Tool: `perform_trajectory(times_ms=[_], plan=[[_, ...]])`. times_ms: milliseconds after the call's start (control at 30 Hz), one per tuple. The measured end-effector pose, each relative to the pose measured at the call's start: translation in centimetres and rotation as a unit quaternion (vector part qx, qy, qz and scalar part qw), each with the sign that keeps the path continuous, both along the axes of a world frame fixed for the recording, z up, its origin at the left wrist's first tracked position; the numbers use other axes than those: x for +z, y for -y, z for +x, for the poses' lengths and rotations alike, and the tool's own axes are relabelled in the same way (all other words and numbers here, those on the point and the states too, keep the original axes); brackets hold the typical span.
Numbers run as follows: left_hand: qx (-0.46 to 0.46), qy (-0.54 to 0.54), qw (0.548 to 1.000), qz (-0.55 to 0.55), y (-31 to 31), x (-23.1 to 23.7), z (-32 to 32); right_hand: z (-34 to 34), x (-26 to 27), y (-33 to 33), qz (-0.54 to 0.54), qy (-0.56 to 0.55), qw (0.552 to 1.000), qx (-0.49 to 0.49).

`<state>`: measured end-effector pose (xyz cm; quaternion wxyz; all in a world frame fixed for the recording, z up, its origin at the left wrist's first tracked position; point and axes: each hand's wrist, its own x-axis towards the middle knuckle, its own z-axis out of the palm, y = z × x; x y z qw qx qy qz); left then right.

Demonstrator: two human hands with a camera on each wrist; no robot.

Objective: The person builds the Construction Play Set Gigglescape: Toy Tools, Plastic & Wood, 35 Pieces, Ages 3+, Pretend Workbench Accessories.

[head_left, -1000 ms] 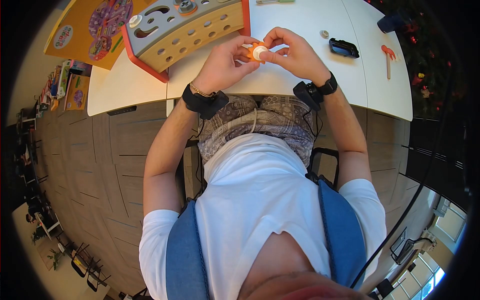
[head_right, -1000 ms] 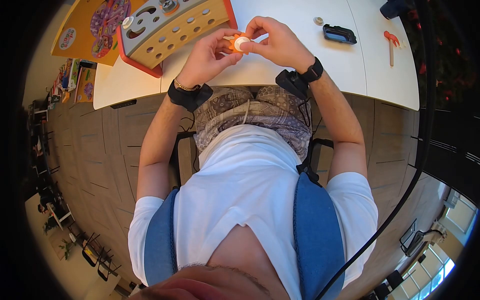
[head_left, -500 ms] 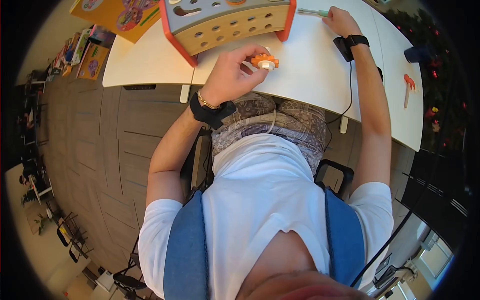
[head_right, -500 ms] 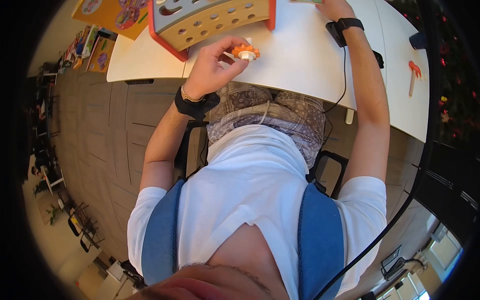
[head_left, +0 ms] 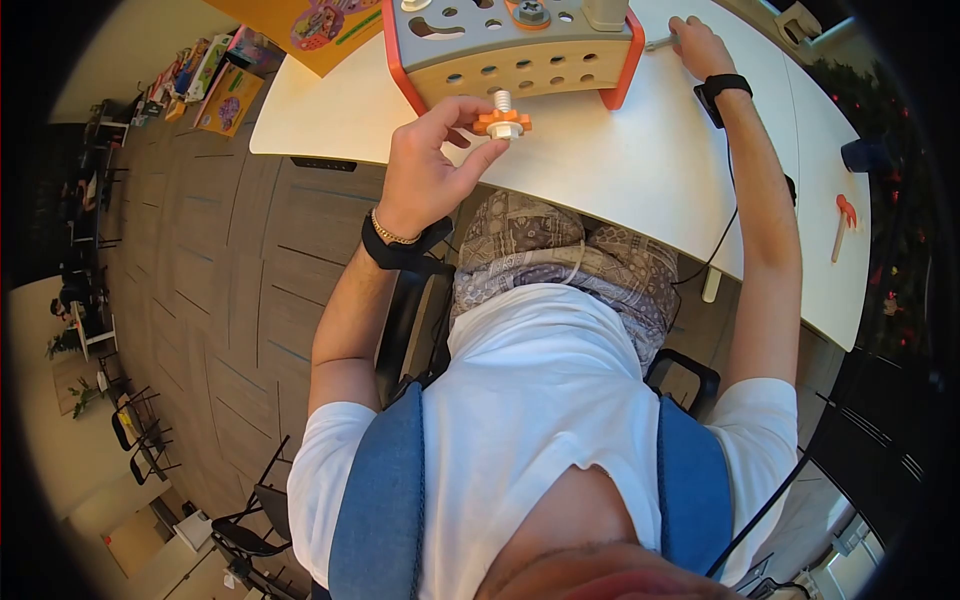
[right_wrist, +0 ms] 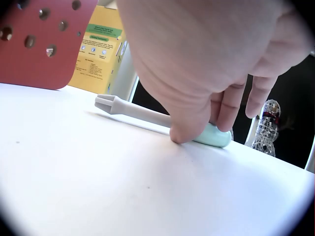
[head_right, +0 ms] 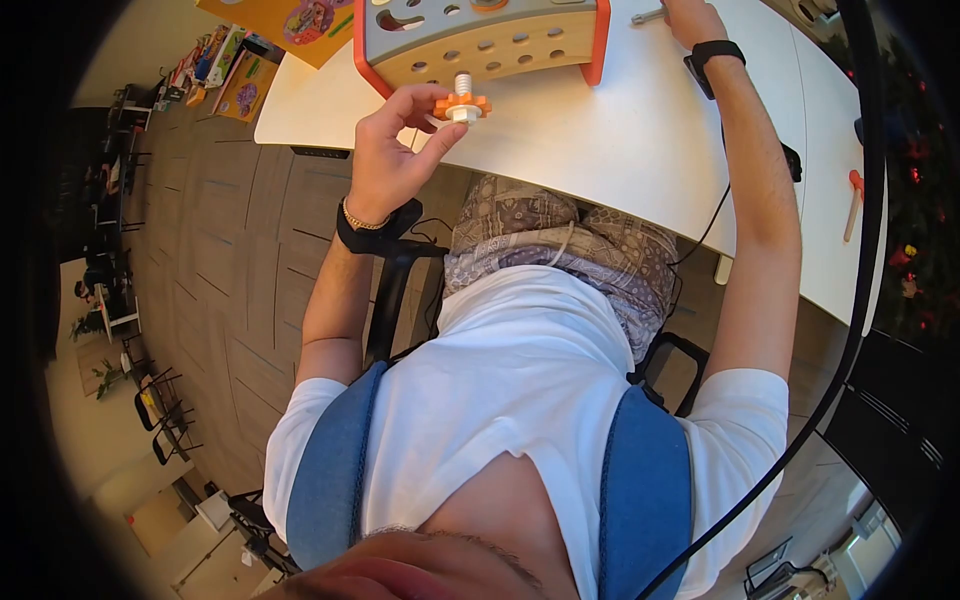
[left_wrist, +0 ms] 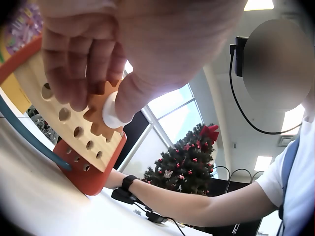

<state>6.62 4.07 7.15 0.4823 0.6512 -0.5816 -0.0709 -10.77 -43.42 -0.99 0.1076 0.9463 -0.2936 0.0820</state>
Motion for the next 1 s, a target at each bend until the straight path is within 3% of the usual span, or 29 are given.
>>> perform_trajectory(times_ms=[133,233,300,333,367,400,433,500,533,600,633,700,767,833,900,933,1000], plan=[[0.042,-0.001,0.999,0.009,0.7,-0.3,0.4,-1.1,-0.1,-1.1,0.046,0.04,0.998,-0.027],[0.081,0.014,0.997,0.001,1.5,-0.1,0.6,-1.8,1.9,-4.7,-0.005,0.046,0.998,-0.039],[0.088,-0.04,0.995,0.004,1.8,-0.2,0.6,-1.8,2.9,-7.5,-0.046,0.265,0.958,0.094],[0.089,-0.041,0.995,0.004,1.9,-0.3,0.6,-1.2,4.3,-9.1,-0.045,0.263,0.959,0.095],[0.09,-0.055,0.994,-0.003,2.0,-0.5,0.7,-0.3,6.2,-10.5,0.14,0.302,0.941,0.063],[0.09,-0.068,0.994,-0.009,2.2,-0.5,0.7,0.2,7.2,-11.3,0.32,0.331,0.887,0.027],[0.087,-0.065,0.994,-0.008,2.4,-0.4,0.7,0.7,6.7,-11.1,0.32,0.334,0.886,0.024],[0.134,-0.087,0.987,-0.016,2.8,0.1,0.5,1.9,5.9,-11.0,0.506,0.394,0.743,0.193],[0.132,-0.084,0.988,-0.016,2.9,0.2,0.6,2.1,6.0,-11.6,0.504,0.397,0.742,0.193],[0.184,0.078,0.979,-0.034,2.9,0.5,0.8,2.4,6.3,-13.9,0.456,0.415,0.74,0.268],[0.183,0.079,0.979,-0.034,2.9,0.6,0.9,2.2,7.0,-15.1,0.438,0.375,0.784,0.229],[0.254,0.224,0.941,-0.008,2.9,0.7,1.1,1.9,8.7,-17.1,0.392,0.358,0.805,0.266],[0.247,0.286,0.925,-0.024,2.8,0.8,1.7,1.8,9.8,-18.0,0.343,0.34,0.822,0.302],[0.241,0.346,0.906,-0.04,3.3,0.6,2.3,1.9,10.4,-18.4,0.208,0.304,0.88,0.298],[0.233,0.46,0.852,-0.086,4.1,0.5,2.7,2.5,10.3,-19.0,0.251,0.323,0.86,0.306],[0.233,0.461,0.852,-0.087,4.3,0.6,2.2,2.9,10.3,-19.3,0.291,0.341,0.837,0.312],[0.251,0.532,0.809,0.0,4.5,0.8,0.9,3.1,10.3,-20.2,0.309,0.358,0.83,0.294]])
